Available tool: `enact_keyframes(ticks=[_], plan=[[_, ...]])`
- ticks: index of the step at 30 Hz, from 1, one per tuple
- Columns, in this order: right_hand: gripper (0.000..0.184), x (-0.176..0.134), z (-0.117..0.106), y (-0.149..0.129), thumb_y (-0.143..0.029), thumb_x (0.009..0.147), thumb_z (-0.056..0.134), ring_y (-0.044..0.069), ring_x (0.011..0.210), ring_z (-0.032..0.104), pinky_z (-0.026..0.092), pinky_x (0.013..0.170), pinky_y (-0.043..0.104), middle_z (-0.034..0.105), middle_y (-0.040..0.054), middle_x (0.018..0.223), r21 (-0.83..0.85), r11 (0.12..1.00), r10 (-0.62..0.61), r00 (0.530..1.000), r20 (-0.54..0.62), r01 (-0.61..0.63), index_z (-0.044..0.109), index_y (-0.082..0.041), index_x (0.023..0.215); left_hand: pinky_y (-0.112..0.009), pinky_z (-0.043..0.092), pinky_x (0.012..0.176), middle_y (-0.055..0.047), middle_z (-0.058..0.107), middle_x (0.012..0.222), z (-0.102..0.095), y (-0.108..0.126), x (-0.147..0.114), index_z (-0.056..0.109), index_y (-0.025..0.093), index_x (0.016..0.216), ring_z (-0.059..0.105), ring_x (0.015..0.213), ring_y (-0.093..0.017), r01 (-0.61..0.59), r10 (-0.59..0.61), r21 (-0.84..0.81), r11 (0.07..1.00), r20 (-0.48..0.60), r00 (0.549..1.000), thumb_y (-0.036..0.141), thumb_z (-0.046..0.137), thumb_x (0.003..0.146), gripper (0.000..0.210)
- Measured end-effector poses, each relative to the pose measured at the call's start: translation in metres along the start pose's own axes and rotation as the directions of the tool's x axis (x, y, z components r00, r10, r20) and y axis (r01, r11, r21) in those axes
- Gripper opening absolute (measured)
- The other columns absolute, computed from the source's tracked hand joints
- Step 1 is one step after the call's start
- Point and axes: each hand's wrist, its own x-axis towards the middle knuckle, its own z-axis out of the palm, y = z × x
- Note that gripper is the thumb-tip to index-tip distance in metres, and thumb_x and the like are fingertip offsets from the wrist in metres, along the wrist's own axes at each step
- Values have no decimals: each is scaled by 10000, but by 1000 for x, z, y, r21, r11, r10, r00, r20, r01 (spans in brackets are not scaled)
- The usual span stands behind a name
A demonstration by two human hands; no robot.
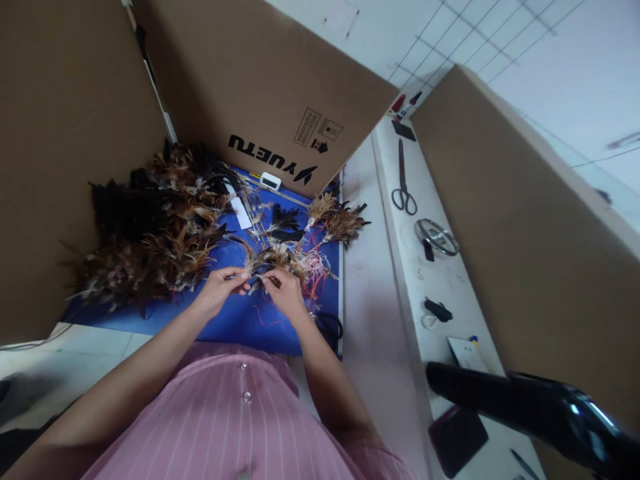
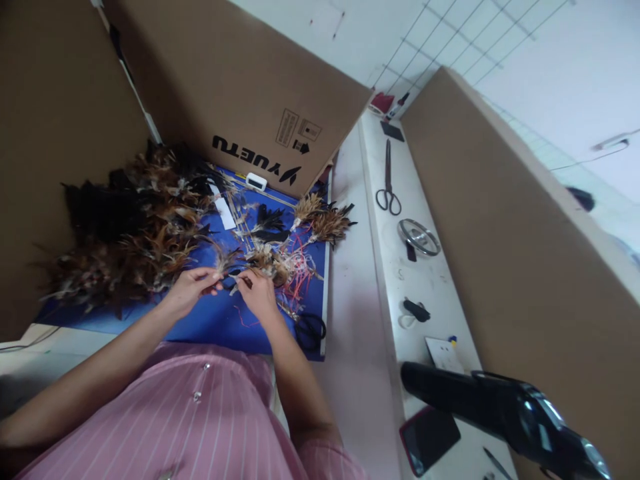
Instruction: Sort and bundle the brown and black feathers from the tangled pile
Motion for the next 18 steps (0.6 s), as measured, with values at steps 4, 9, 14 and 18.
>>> enact_keyframes(ticks=[4,9,14,18], plan=[[165,-4,-6,-11,-215,891,531,155,883,631,462,870,256,698,43,911,-187,976,-108,993,44,114,695,-201,878,-270,497,585,-76,712,686,5,-3,-6,742,126,779,629,595,-154,-26,25,20,999,32,999,427,844,574,378],[158,-9,-7,-15,-214,896,542,165,941,635,450,905,256,717,44,946,-322,937,-103,988,113,135,700,-210,906,-280,514,620,-67,705,655,11,-10,-12,748,134,725,631,606,-161,-74,73,47,996,26,997,448,840,571,362],[146,-13,-13,-15,-209,894,546,163,900,632,456,857,246,708,37,913,-337,931,-99,985,143,143,692,-211,909,-259,504,615,-40,677,605,15,-16,-16,736,135,696,601,561,-132,-71,71,22,997,7,997,424,842,577,330],[156,-16,-20,-10,-193,899,530,166,896,618,450,866,260,685,44,904,-356,913,-160,978,132,197,686,-205,907,-269,517,626,-64,702,667,16,-20,-16,739,130,736,636,615,-153,-60,60,-26,998,0,998,420,841,584,343]])
